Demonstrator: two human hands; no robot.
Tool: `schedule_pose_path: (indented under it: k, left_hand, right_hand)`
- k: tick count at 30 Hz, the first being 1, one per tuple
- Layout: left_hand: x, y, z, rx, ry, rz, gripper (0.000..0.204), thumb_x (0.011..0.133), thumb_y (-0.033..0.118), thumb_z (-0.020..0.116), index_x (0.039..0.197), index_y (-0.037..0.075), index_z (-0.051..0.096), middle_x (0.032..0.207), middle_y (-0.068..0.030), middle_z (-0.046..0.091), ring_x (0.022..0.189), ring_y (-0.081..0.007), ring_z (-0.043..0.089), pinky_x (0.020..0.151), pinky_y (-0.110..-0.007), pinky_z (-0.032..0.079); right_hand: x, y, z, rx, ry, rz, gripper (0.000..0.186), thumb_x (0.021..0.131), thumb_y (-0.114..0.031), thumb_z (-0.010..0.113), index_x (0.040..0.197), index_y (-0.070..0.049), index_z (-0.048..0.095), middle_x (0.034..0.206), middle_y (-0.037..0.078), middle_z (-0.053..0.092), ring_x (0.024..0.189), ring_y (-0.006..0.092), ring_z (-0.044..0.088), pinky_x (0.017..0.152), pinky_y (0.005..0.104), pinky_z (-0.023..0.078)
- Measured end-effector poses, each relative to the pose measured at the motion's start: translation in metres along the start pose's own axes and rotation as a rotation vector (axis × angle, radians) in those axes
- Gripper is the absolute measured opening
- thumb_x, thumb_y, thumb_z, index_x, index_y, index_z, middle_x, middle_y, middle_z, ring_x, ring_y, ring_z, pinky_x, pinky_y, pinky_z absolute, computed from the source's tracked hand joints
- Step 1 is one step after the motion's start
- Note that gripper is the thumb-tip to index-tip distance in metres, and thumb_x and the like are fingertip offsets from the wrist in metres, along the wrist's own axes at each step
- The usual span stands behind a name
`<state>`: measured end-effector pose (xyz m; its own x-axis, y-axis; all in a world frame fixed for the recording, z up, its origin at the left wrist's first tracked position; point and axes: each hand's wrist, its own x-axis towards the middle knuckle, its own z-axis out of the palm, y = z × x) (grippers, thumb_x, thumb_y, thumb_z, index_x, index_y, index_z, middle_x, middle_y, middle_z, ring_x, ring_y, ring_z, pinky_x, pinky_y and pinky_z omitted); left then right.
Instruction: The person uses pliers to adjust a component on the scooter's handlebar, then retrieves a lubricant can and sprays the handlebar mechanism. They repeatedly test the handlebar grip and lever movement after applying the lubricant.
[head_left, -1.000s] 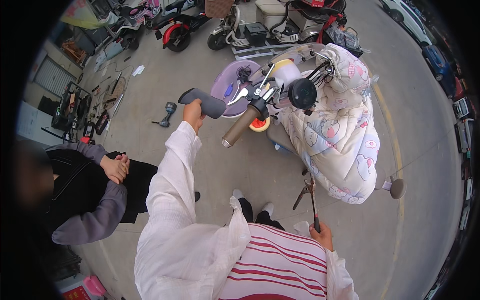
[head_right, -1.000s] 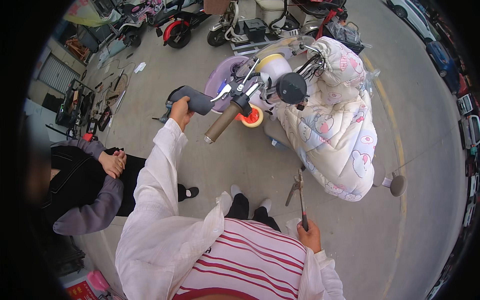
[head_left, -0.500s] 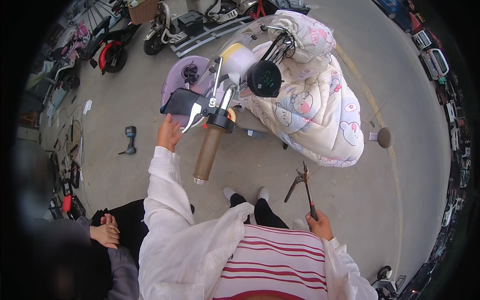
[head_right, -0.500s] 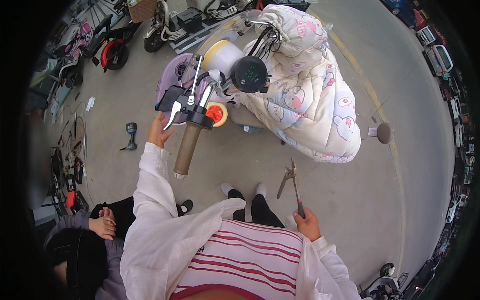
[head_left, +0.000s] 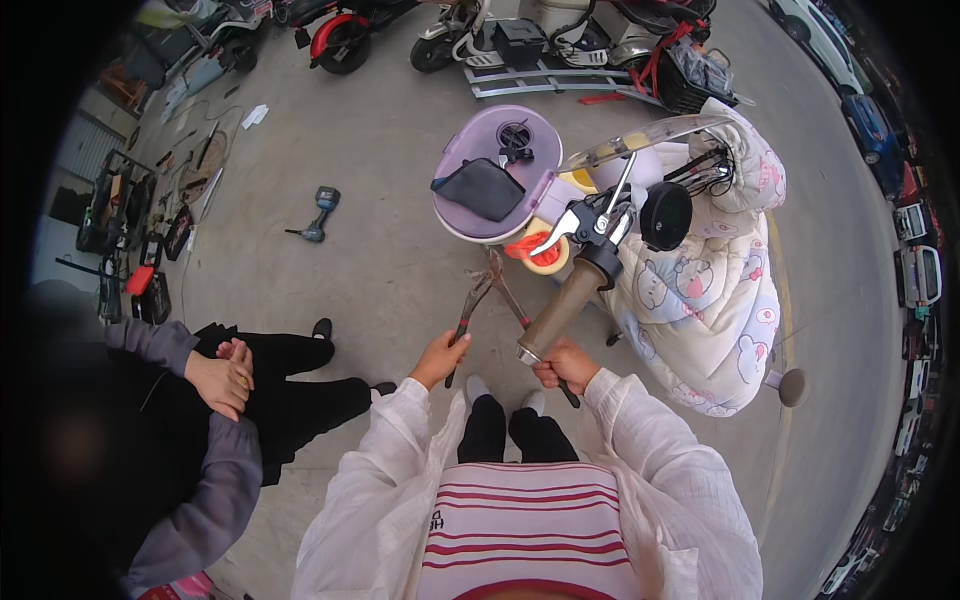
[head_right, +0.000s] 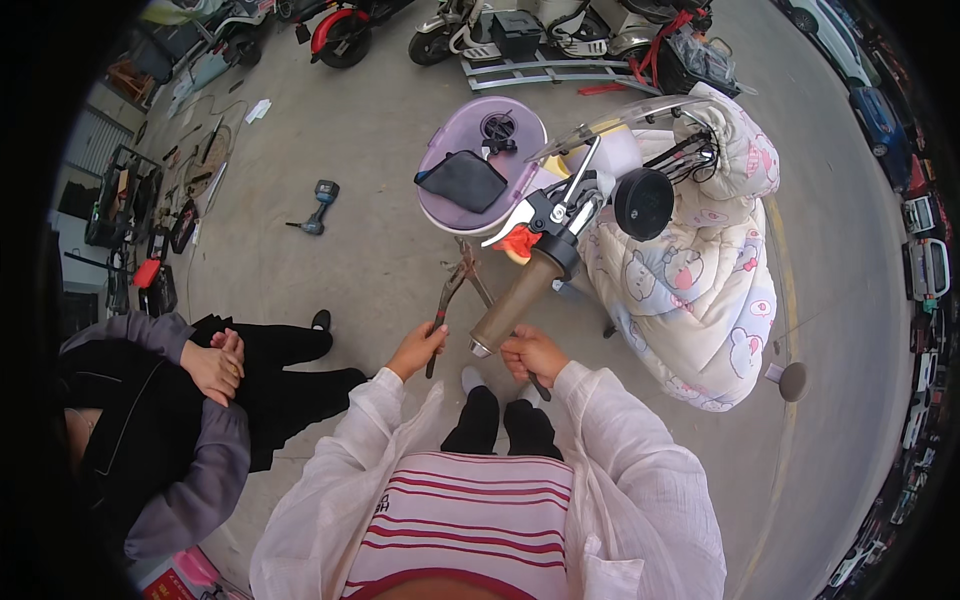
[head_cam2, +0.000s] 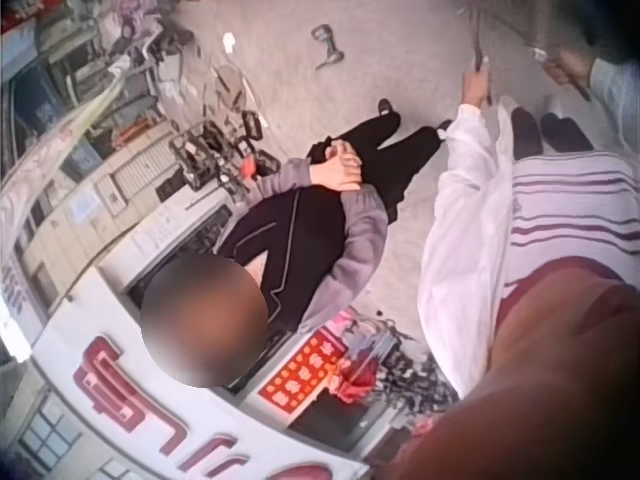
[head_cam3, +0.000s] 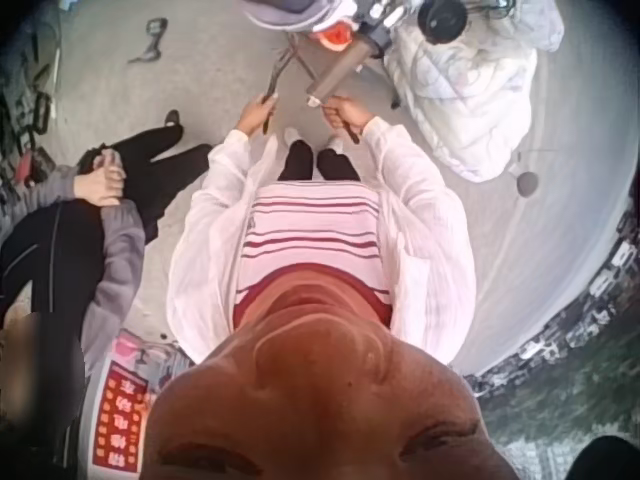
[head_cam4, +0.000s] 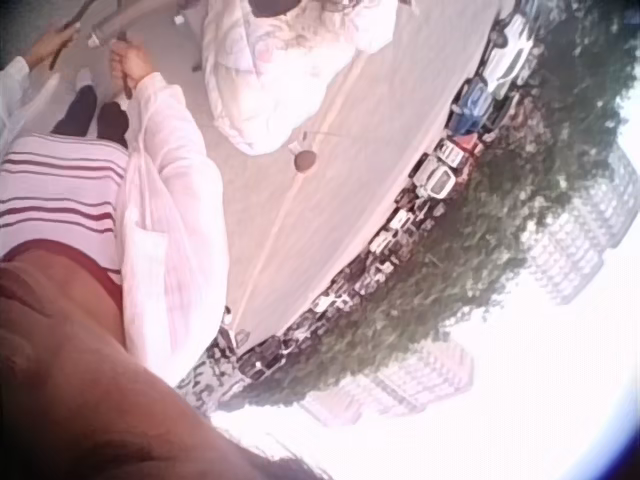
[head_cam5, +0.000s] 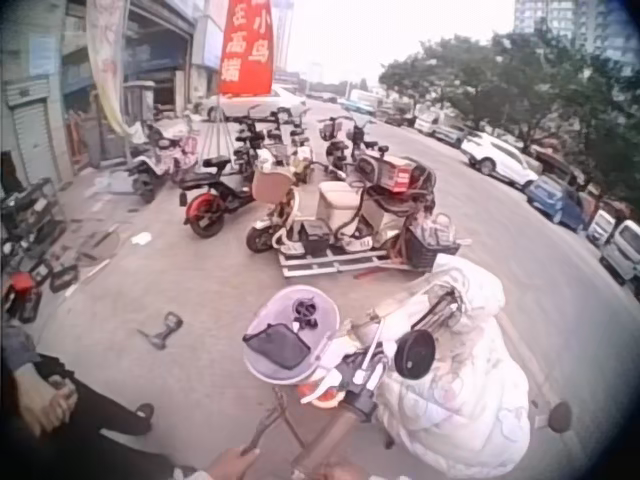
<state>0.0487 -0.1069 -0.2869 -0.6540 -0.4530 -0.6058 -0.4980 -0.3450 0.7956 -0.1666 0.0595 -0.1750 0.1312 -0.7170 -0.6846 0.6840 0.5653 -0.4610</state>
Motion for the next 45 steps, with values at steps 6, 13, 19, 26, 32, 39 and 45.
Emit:
schedule_pose_path:
  k: [6, 13, 19, 26, 32, 39, 45]
  left_hand:
    - [0.036, 0.087, -0.027, -0.283, 0.326, 0.164, 0.034, 0.096, 0.037, 0.055, 0.081, 0.008, 0.051, 0.067, 0.0018, 0.050, 0.055, -0.0066, 0.041, 0.049, -0.026, 0.034]
    - [0.162, 0.199, -0.025, -0.229, 0.460, 0.192, 0.032, 0.096, 0.038, 0.053, 0.080, 0.011, 0.049, 0.060, 0.0031, 0.044, 0.044, -0.0067, 0.035, 0.039, -0.025, 0.026]
    - [0.259, 0.230, -0.004, -0.272, 0.404, 0.077, 0.033, 0.096, 0.034, 0.054, 0.075, 0.008, 0.053, 0.056, 0.0015, 0.044, 0.040, -0.0108, 0.035, 0.035, -0.030, 0.024]
    - [0.335, 0.216, -0.019, -0.025, 0.504, 0.205, 0.024, 0.088, 0.024, 0.058, 0.086, 0.000, 0.060, 0.067, -0.0086, 0.058, 0.055, -0.0210, 0.054, 0.051, -0.037, 0.043]
    - [0.312, 0.209, -0.033, 0.577, 0.683, 0.470, 0.034, 0.084, 0.020, 0.058, 0.110, -0.001, 0.064, 0.107, -0.0229, 0.064, 0.101, -0.0363, 0.061, 0.091, -0.040, 0.045]
    - [0.115, 0.234, -0.013, -0.113, 0.169, 0.129, 0.029, 0.096, 0.025, 0.048, 0.106, 0.002, 0.060, 0.094, -0.0094, 0.064, 0.084, -0.0171, 0.063, 0.075, -0.031, 0.052]
    - [-0.090, 0.252, 0.027, -0.146, -0.344, -0.158, 0.044, 0.095, 0.044, 0.047, 0.103, 0.002, 0.058, 0.092, -0.0115, 0.065, 0.079, -0.0172, 0.064, 0.075, -0.031, 0.052]
  right_hand:
    - [0.081, -0.067, 0.006, -0.558, 0.184, -0.317, 0.036, 0.091, -0.016, 0.057, 0.124, -0.003, 0.050, 0.068, 0.001, 0.048, 0.055, 0.0108, 0.046, 0.051, 0.0252, 0.038]
    - [0.173, -0.066, -0.044, -0.967, 0.557, -0.890, 0.040, 0.093, -0.012, 0.051, 0.130, 0.002, 0.044, 0.084, 0.007, 0.055, 0.071, 0.0147, 0.053, 0.065, 0.0295, 0.045]
    - [0.201, -0.120, -0.046, -0.548, 0.761, -0.862, 0.032, 0.091, -0.007, 0.048, 0.122, 0.003, 0.053, 0.081, 0.009, 0.062, 0.071, 0.0138, 0.059, 0.063, 0.0278, 0.049]
    - [0.236, -0.151, -0.069, -0.380, 0.751, -1.061, 0.019, 0.092, -0.009, 0.045, 0.105, 0.002, 0.054, 0.080, 0.007, 0.059, 0.064, 0.0134, 0.054, 0.057, 0.0270, 0.044]
    - [0.225, -0.157, -0.068, -0.284, 0.627, -0.837, 0.020, 0.090, -0.008, 0.049, 0.107, 0.002, 0.054, 0.087, 0.007, 0.061, 0.070, 0.0118, 0.058, 0.059, 0.0255, 0.047]
    - [0.123, -0.085, -0.089, 0.107, 0.241, -0.761, 0.030, 0.092, -0.015, 0.054, 0.118, 0.002, 0.054, 0.094, 0.012, 0.064, 0.088, 0.0181, 0.062, 0.076, 0.0322, 0.050]
    - [-0.026, -0.053, -0.001, 0.351, -0.317, -0.513, 0.038, 0.093, -0.031, 0.057, 0.118, -0.002, 0.055, 0.113, 0.013, 0.059, 0.102, 0.0215, 0.058, 0.084, 0.0364, 0.049]
